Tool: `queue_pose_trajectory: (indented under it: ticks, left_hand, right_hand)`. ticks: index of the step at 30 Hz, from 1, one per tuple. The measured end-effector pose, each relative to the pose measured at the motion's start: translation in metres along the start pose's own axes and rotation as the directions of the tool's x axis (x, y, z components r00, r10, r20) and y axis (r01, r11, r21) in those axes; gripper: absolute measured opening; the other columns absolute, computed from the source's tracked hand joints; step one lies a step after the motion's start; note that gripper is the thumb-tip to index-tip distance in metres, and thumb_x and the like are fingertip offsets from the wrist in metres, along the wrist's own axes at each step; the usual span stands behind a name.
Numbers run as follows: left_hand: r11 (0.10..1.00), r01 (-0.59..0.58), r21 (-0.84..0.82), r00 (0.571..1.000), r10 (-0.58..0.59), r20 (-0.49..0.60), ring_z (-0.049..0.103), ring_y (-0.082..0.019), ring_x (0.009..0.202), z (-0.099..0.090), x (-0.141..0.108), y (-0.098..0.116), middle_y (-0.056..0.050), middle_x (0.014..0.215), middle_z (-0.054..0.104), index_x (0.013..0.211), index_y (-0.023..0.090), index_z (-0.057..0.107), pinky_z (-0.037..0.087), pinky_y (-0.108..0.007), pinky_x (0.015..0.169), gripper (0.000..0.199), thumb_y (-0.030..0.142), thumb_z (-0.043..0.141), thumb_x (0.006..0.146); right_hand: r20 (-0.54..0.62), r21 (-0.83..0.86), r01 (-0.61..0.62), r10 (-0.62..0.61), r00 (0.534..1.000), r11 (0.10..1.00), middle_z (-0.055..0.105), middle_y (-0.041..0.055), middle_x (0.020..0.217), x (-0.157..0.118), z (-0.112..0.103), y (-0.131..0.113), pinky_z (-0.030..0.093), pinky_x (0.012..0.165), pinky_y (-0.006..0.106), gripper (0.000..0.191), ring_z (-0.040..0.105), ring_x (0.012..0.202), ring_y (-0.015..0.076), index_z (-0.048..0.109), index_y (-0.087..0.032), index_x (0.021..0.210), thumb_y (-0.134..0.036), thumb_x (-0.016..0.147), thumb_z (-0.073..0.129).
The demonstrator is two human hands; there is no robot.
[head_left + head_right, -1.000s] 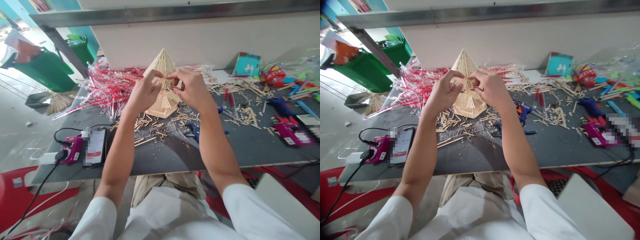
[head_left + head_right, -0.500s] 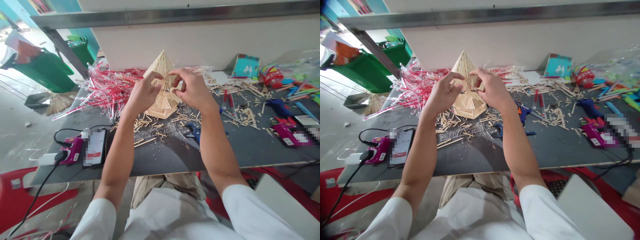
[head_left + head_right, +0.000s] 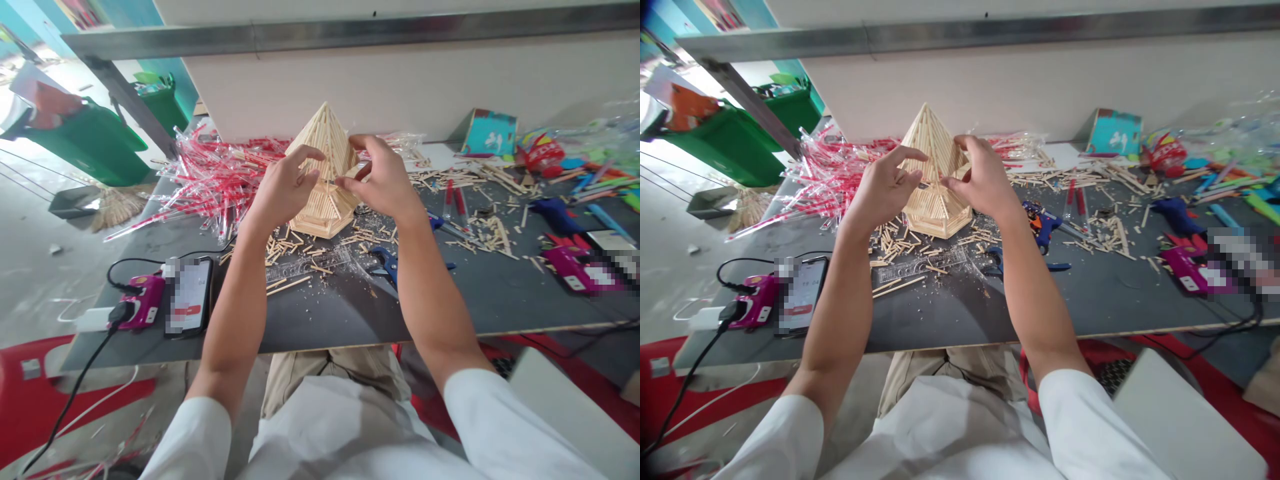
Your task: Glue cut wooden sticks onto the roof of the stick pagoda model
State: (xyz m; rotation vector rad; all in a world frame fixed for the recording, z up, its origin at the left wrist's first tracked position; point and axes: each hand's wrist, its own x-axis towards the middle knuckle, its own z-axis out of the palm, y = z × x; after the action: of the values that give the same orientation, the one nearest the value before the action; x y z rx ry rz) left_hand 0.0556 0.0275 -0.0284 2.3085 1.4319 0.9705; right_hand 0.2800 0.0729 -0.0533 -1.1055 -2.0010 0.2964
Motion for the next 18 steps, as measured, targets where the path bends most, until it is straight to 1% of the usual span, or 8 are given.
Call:
queue_pose_trajectory:
  ticks: [3, 5, 9, 11, 13, 15, 18]
  left_hand:
    - [1.0, -0.002, 0.005, 1.0, 0.002, -0.004, 0.042, -0.014, 0.06, 0.0, 0.0, 0.0, 0.004, 0.062, 0.034, 0.127, 0.024, 0.062, 0.046, -0.033, 0.075, 0.033, 0.024, 0.048, 0.097]
    - [1.0, -0.001, 0.008, 1.0, 0.001, -0.007, 0.041, -0.014, 0.06, -0.001, 0.0, 0.001, 0.004, 0.062, 0.033, 0.127, 0.024, 0.062, 0.046, -0.033, 0.074, 0.033, 0.025, 0.048, 0.097]
    - [1.0, -0.001, 0.017, 1.0, 0.001, 0.002, 0.043, -0.014, 0.061, -0.001, 0.0, 0.001, 0.004, 0.062, 0.033, 0.128, 0.023, 0.061, 0.046, -0.033, 0.073, 0.034, 0.026, 0.046, 0.098]
    - [1.0, -0.003, 0.022, 1.0, 0.003, 0.01, 0.043, -0.014, 0.06, -0.002, 0.0, 0.001, 0.004, 0.063, 0.034, 0.129, 0.023, 0.06, 0.046, -0.032, 0.071, 0.035, 0.025, 0.045, 0.098]
    - [1.0, -0.006, 0.027, 1.0, 0.006, 0.021, 0.043, -0.013, 0.06, -0.001, 0.0, 0.0, 0.004, 0.063, 0.035, 0.13, 0.023, 0.059, 0.045, -0.031, 0.07, 0.036, 0.023, 0.044, 0.097]
    - [1.0, -0.013, 0.023, 1.0, 0.012, 0.025, 0.043, -0.013, 0.06, -0.001, 0.0, -0.002, 0.004, 0.063, 0.036, 0.13, 0.023, 0.059, 0.045, -0.031, 0.071, 0.036, 0.022, 0.045, 0.097]
    - [1.0, -0.016, 0.008, 1.0, 0.016, 0.018, 0.044, -0.014, 0.062, -0.001, 0.0, -0.003, 0.003, 0.064, 0.038, 0.13, 0.023, 0.059, 0.046, -0.032, 0.074, 0.035, 0.022, 0.045, 0.097]
  right_hand:
    - [-0.015, 0.0, 0.011, -0.011, 1.0, 1.0, 0.064, 0.0124, 0.135, 0.0, 0.002, 0.004, 0.061, 0.099, 0.054, 0.063, 0.061, 0.128, 0.0365, 0.058, -0.025, 0.138, -0.032, 0.081, 0.083]
    - [-0.024, 0.011, -0.005, 0.005, 1.0, 1.0, 0.064, 0.0132, 0.135, 0.0, 0.004, 0.008, 0.062, 0.099, 0.054, 0.064, 0.063, 0.126, 0.0367, 0.058, -0.025, 0.138, -0.037, 0.081, 0.083]
    - [-0.022, 0.071, -0.046, 0.048, 0.999, 0.996, 0.062, 0.015, 0.139, 0.002, 0.009, 0.014, 0.065, 0.087, 0.048, 0.072, 0.068, 0.118, 0.0343, 0.055, -0.024, 0.14, -0.057, 0.081, 0.081]
    - [-0.034, 0.103, -0.067, 0.071, 0.997, 0.992, 0.063, 0.0153, 0.138, 0.004, 0.012, 0.016, 0.064, 0.085, 0.047, 0.074, 0.068, 0.118, 0.0339, 0.055, -0.024, 0.138, -0.068, 0.082, 0.075]
    - [-0.071, 0.109, -0.077, 0.085, 0.994, 0.991, 0.065, 0.0155, 0.134, 0.005, 0.016, 0.016, 0.063, 0.087, 0.047, 0.073, 0.067, 0.121, 0.0347, 0.057, -0.024, 0.135, -0.076, 0.085, 0.066]
    - [-0.131, 0.078, -0.077, 0.087, 0.988, 0.994, 0.067, 0.0158, 0.13, 0.006, 0.02, 0.016, 0.062, 0.09, 0.049, 0.071, 0.065, 0.123, 0.0352, 0.059, -0.025, 0.131, -0.08, 0.087, 0.059]
    - [-0.221, -0.006, -0.058, 0.055, 0.974, 0.998, 0.065, 0.0149, 0.131, 0.007, 0.024, 0.014, 0.062, 0.089, 0.051, 0.069, 0.067, 0.116, 0.0336, 0.059, -0.027, 0.13, -0.082, 0.089, 0.052]
